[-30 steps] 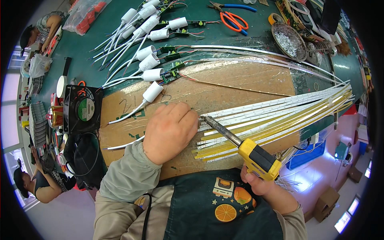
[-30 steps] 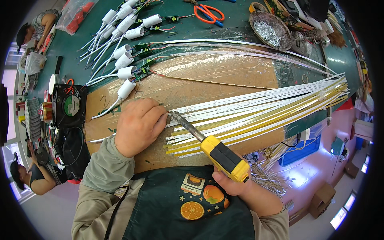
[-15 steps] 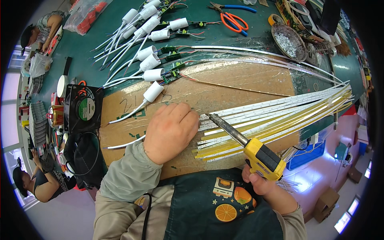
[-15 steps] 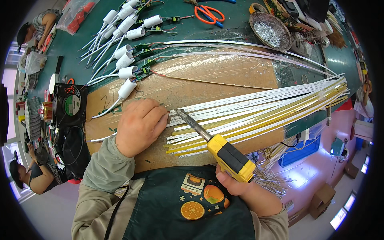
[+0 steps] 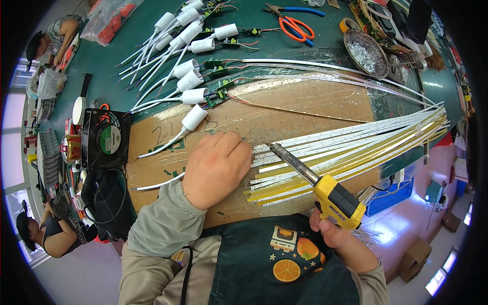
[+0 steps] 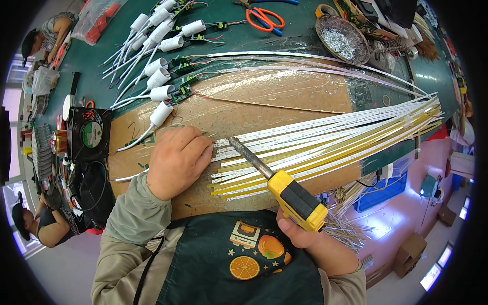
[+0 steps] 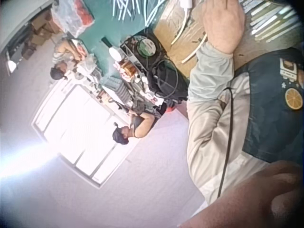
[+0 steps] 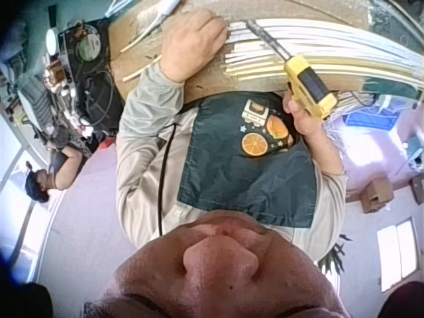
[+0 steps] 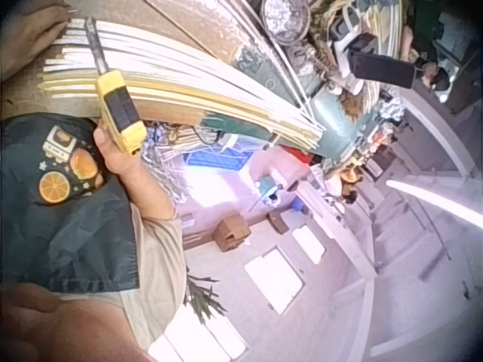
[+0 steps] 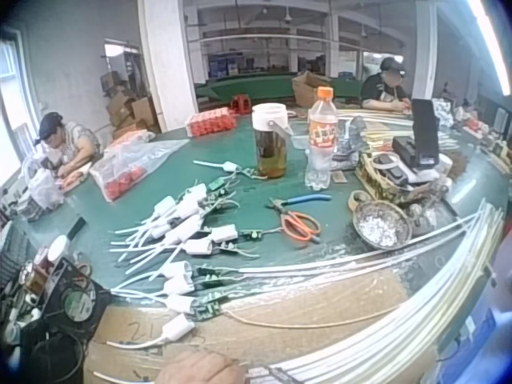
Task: The person solders electrical wires and sockets onto LED light strips and PCB boards using a soldering iron.
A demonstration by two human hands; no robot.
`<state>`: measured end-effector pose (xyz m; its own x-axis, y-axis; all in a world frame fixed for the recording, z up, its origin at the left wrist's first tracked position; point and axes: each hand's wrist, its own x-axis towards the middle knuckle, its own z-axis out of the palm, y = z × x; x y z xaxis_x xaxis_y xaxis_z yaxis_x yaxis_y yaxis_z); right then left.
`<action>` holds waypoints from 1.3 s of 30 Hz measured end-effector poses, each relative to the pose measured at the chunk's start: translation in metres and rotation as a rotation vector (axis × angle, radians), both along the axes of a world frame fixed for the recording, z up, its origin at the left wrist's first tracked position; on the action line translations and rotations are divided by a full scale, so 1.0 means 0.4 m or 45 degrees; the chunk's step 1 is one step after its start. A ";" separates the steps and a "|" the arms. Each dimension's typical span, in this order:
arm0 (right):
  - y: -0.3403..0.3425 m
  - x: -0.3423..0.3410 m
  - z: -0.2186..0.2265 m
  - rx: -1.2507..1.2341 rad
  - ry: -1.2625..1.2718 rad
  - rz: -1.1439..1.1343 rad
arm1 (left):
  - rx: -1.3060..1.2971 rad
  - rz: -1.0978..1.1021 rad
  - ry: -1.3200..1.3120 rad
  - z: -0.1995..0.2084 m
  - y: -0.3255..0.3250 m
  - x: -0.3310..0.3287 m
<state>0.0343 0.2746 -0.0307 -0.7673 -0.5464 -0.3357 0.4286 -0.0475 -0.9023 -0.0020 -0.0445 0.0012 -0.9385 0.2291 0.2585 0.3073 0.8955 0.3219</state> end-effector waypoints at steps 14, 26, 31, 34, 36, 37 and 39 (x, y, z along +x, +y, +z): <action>0.012 0.008 -0.008 0.065 -0.019 0.015 | 0.014 0.005 0.021 -0.003 0.002 0.000; 0.007 0.004 -0.005 0.059 -0.013 0.014 | 0.002 0.015 0.014 0.000 0.004 0.000; 0.010 0.006 -0.008 0.084 -0.017 0.042 | 0.020 0.026 0.005 -0.003 0.003 0.002; 0.007 -0.011 0.010 0.074 0.053 0.119 | 0.000 0.047 0.054 0.001 0.000 -0.003; 0.006 0.001 -0.003 0.089 0.041 0.083 | -0.003 0.046 0.046 0.000 -0.001 -0.004; 0.005 0.005 -0.008 0.102 0.027 0.049 | -0.008 0.048 0.036 0.000 -0.001 -0.004; 0.002 0.003 -0.007 0.106 0.037 0.054 | -0.004 0.049 0.036 0.001 -0.001 -0.004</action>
